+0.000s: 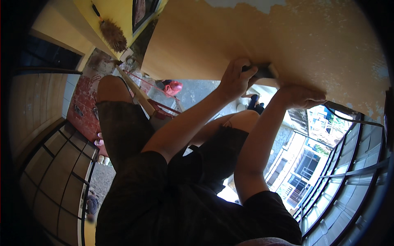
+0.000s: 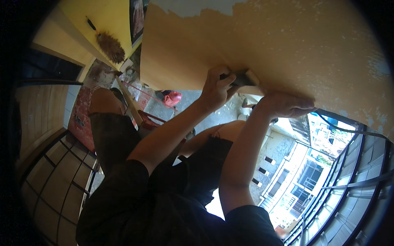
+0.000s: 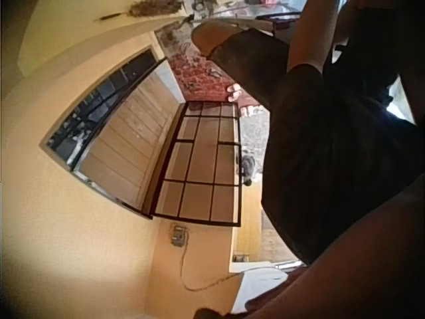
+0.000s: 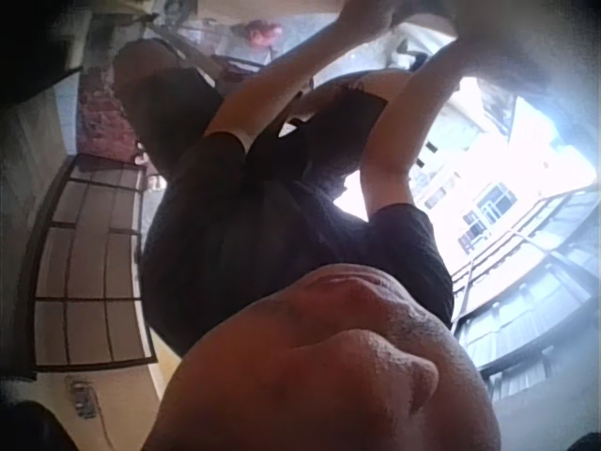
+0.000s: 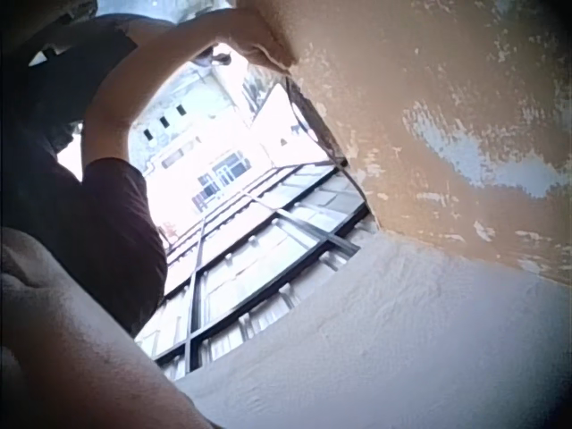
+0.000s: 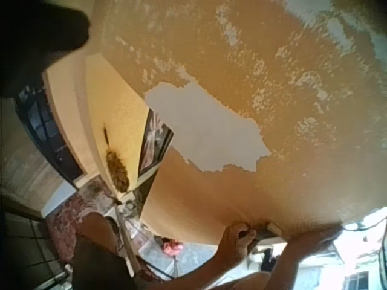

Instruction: Sanding the underside of a ceiling or overhang while standing on a ladder.

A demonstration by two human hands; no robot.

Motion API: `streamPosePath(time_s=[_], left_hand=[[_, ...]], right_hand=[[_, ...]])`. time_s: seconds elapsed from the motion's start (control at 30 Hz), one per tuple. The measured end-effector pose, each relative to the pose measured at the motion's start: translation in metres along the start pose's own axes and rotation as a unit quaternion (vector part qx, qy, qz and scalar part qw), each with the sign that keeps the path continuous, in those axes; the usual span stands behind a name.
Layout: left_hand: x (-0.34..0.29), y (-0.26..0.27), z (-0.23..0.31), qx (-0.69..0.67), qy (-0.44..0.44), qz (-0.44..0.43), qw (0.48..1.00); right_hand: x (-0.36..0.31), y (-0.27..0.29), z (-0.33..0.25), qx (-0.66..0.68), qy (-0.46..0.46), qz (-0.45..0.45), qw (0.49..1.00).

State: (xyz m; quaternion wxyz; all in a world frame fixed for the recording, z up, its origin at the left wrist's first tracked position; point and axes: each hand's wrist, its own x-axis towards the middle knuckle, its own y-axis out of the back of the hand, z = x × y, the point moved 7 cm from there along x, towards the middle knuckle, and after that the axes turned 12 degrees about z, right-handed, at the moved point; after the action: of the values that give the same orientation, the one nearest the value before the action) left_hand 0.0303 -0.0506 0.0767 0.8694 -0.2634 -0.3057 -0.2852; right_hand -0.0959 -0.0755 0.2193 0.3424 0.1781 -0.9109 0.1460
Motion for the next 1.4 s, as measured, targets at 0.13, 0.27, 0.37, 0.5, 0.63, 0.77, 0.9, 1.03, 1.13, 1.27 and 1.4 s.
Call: streamPosePath(time_s=[0.13, 0.27, 0.37, 0.5, 0.63, 0.77, 0.9, 1.03, 1.13, 1.27, 1.4], left_hand=[[0.025, -0.007, 0.014, -0.03, 0.007, 0.014, 0.999], [-0.001, -0.002, 0.006, 0.007, 0.0, -0.022, 1.0], [-0.031, -0.003, 0.004, 0.014, -0.027, -0.097, 0.995], [-0.025, 0.0, 0.019, 0.007, -0.051, -0.12, 0.991], [-0.005, 0.028, 0.009, 0.03, -0.046, -0.15, 0.987], [-0.002, 0.06, -0.007, 0.051, -0.041, -0.219, 0.974], [-0.017, 0.087, -0.021, 0.079, -0.043, -0.258, 0.962], [-0.022, 0.094, -0.034, 0.092, -0.081, -0.271, 0.955], [-0.025, 0.094, -0.047, 0.09, -0.075, -0.274, 0.955], [-0.022, 0.095, -0.061, 0.089, -0.075, -0.269, 0.956], [-0.026, 0.086, -0.06, 0.101, -0.065, -0.295, 0.948]], right_hand=[[0.005, 0.005, 0.002, 0.001, 0.01, 0.007, 1.0], [0.005, 0.006, 0.0, -0.009, 0.048, 0.005, 0.999], [0.009, 0.006, 0.008, -0.042, 0.05, 0.023, 0.998], [0.011, 0.012, 0.016, 0.003, 0.046, 0.003, 0.999], [0.008, 0.007, 0.012, 0.08, 0.063, 0.025, 0.994], [0.009, 0.005, 0.012, 0.122, 0.09, 0.023, 0.988], [0.012, -0.001, 0.017, 0.174, 0.066, 0.017, 0.982], [0.008, -0.003, 0.012, 0.152, 0.164, 0.047, 0.973], [0.004, 0.005, 0.003, 0.039, 0.145, 0.038, 0.988], [0.001, 0.005, 0.004, 0.053, 0.105, 0.042, 0.992], [0.009, 0.015, 0.004, 0.043, 0.142, 0.066, 0.987]])
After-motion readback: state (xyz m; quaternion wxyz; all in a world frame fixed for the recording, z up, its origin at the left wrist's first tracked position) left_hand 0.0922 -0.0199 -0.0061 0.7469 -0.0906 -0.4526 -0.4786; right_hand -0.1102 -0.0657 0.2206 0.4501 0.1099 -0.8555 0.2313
